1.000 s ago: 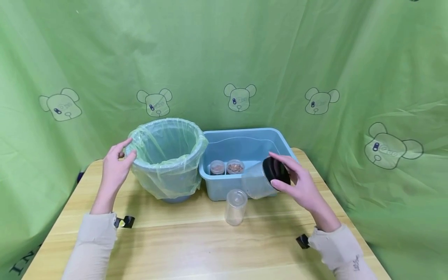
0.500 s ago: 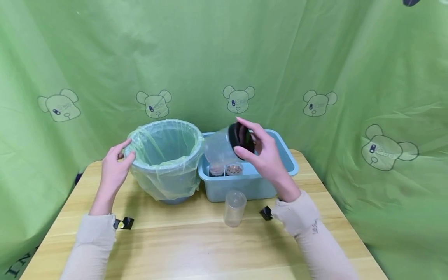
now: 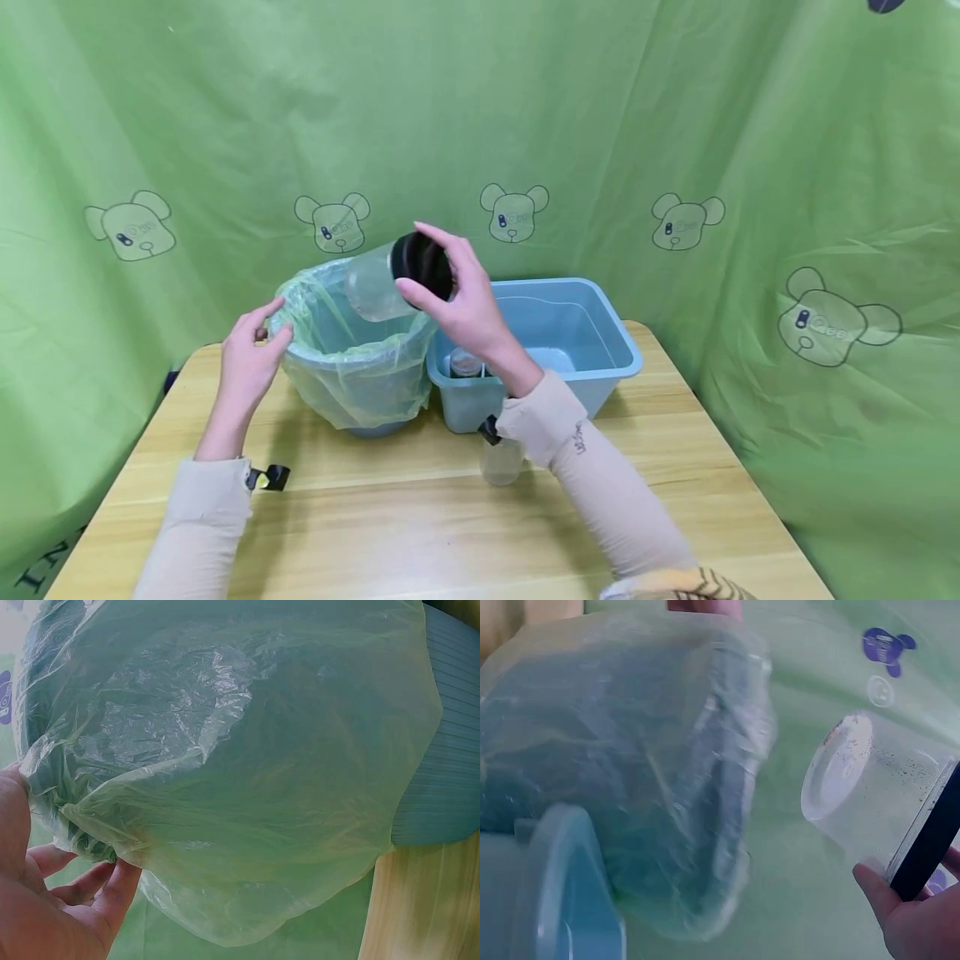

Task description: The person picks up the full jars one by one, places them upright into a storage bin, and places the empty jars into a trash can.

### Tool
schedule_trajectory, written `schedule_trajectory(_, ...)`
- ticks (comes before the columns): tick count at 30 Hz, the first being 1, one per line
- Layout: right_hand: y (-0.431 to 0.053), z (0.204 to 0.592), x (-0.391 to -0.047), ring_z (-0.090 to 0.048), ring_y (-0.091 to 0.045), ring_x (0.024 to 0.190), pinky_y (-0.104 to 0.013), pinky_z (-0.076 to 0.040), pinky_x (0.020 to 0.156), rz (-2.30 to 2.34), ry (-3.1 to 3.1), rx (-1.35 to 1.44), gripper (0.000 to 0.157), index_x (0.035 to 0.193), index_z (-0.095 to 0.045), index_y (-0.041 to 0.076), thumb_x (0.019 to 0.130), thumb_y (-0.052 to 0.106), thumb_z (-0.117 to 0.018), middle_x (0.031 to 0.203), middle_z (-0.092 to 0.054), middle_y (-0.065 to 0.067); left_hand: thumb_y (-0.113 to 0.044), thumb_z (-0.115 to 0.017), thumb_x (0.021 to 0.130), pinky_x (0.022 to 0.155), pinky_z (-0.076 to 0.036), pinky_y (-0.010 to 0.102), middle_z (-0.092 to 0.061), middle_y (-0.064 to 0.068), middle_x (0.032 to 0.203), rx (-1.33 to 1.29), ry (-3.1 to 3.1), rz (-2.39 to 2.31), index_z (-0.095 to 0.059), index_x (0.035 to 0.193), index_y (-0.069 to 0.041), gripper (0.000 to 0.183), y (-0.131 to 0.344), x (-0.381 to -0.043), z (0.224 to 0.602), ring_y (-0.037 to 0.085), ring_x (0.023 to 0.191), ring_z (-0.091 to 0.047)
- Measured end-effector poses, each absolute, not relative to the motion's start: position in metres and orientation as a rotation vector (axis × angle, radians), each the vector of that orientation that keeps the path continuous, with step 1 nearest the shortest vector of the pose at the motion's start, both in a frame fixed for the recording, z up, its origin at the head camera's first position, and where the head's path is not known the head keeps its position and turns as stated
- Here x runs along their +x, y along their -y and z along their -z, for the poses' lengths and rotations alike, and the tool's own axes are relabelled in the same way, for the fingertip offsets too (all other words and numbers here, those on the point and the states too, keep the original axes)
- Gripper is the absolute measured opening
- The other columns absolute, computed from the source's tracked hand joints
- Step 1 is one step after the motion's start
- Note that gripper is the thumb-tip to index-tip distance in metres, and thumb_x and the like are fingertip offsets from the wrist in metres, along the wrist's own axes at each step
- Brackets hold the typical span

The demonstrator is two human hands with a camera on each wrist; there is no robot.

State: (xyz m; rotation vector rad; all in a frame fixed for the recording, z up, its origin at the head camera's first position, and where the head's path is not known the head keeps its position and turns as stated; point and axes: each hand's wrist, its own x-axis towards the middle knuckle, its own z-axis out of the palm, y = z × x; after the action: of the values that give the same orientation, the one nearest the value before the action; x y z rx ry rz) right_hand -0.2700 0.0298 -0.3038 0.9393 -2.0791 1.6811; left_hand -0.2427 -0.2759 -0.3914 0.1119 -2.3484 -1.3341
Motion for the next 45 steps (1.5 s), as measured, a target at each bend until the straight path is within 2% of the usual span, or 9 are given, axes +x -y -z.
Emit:
schedule_trajectory(5,-0.010,0.315,-0.278,-0.053,-0.018,0.118,-0.043,-0.052,0.098,-1.534,2.204,0.915,0.069,0.153,-0.049,0.030,0.091,0.035,-0.078,0.140,-0.053,-0.006,-0.027,-0.061,0.101,0.088,-0.044,0.027,-0.054,0.017,0.147,0.115,2.345,1.340,-0.054,0.151,-0.018,0.052,0.277,-0.243,0.392,0.030,0.121,-0.052)
schedule_trajectory(11,0.002,0.326,-0.284,-0.053,-0.018,0.122,-0.044,-0.050,0.102,-1.469,2.307,0.906,0.071,0.152,-0.052,0.026,0.089,0.039,-0.081,0.142,-0.053,-0.005,-0.027,-0.062,0.101,0.088,-0.045,0.029,-0.054,0.016,0.150,0.121,2.344,1.342,-0.054,0.151,-0.019,0.052,0.277,-0.244,0.393,0.035,0.124,-0.054)
schedule_trajectory(20,0.005,0.339,-0.289,-0.052,-0.021,0.128,-0.047,-0.047,0.108,-1.376,2.453,0.926,0.073,0.153,-0.052,0.030,0.087,0.042,-0.082,0.145,-0.053,-0.005,-0.027,-0.062,0.101,0.086,-0.046,0.026,-0.055,0.015,0.148,0.132,2.333,1.349,-0.055,0.151,-0.019,0.051,0.276,-0.244,0.394,0.030,0.120,-0.054)
schedule_trajectory(25,0.005,0.343,-0.291,-0.053,-0.024,0.126,-0.047,-0.051,0.104,-1.351,2.492,0.936,0.075,0.153,-0.052,0.030,0.086,0.043,-0.083,0.147,-0.051,-0.006,-0.029,-0.061,0.101,0.086,-0.045,0.027,-0.054,0.015,0.148,0.128,2.334,1.348,-0.055,0.151,-0.019,0.051,0.276,-0.244,0.394,0.028,0.118,-0.052)
schedule_trajectory(31,0.007,0.345,-0.294,-0.054,-0.023,0.125,-0.040,-0.054,0.099,-1.290,2.496,0.983,0.076,0.153,-0.052,0.028,0.086,0.044,-0.083,0.148,-0.050,-0.004,-0.030,-0.061,0.101,0.090,-0.044,0.032,-0.053,0.015,0.150,0.120,2.336,1.372,-0.054,0.152,-0.021,0.052,0.276,-0.244,0.393,0.032,0.123,-0.052)
schedule_trajectory(40,0.010,0.348,-0.295,-0.048,-0.027,0.136,-0.045,-0.051,0.105,-1.220,2.526,0.994,0.076,0.155,-0.050,0.026,0.088,0.044,-0.082,0.154,-0.045,-0.007,-0.028,-0.061,0.101,0.086,-0.046,0.031,-0.053,0.014,0.150,0.122,2.339,1.368,-0.053,0.152,-0.022,0.052,0.276,-0.244,0.392,0.032,0.123,-0.052)
schedule_trajectory(45,0.011,0.351,-0.295,-0.048,-0.027,0.137,-0.045,-0.050,0.106,-1.173,2.538,1.005,0.072,0.153,-0.053,0.026,0.089,0.044,-0.080,0.156,-0.044,-0.006,-0.028,-0.061,0.101,0.086,-0.046,0.030,-0.054,0.015,0.149,0.127,2.337,1.359,-0.054,0.152,-0.021,0.052,0.277,-0.245,0.393,0.034,0.122,-0.053)
